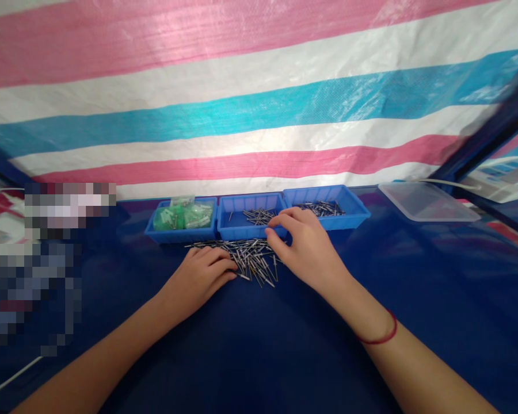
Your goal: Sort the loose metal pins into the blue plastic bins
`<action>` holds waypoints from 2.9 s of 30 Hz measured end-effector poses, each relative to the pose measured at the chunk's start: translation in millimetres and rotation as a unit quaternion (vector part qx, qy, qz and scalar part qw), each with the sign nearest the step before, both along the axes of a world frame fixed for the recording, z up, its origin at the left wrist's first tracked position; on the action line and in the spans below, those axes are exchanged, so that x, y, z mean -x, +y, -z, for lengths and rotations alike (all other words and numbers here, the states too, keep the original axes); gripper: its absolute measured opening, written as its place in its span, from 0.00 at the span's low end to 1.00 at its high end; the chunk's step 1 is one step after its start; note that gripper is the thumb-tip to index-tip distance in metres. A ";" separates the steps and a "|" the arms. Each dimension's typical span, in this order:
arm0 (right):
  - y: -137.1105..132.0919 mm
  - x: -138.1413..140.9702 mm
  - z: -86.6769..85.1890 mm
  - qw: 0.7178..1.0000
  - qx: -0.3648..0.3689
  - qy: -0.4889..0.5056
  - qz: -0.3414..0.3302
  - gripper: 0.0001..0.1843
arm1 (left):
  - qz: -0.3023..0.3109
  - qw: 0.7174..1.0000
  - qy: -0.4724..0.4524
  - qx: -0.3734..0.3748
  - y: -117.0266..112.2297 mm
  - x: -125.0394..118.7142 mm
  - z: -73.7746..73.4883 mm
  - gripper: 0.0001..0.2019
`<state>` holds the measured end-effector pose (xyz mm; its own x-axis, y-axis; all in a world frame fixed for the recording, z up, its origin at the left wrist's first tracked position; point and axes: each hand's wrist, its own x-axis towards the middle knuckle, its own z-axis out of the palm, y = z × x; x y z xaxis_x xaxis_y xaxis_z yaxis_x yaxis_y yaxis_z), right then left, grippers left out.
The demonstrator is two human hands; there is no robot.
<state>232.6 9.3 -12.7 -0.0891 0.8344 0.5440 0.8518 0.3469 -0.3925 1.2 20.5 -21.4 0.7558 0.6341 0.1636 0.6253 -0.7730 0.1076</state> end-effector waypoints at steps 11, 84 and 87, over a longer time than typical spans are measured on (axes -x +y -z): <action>-6.3 10.7 -3.3 0.999 0.015 -0.009 -0.032 0.08 | 0.021 0.999 0.023 -0.024 2.9 0.5 1.3 0.10; -25.8 40.7 -10.1 0.952 0.077 0.232 -0.185 0.07 | -0.065 0.876 -0.420 0.229 -8.1 -5.2 -10.6 0.05; -26.2 40.8 -9.2 0.960 0.062 0.194 -0.191 0.08 | -0.068 0.881 -0.413 0.218 -8.6 -4.3 -13.0 0.05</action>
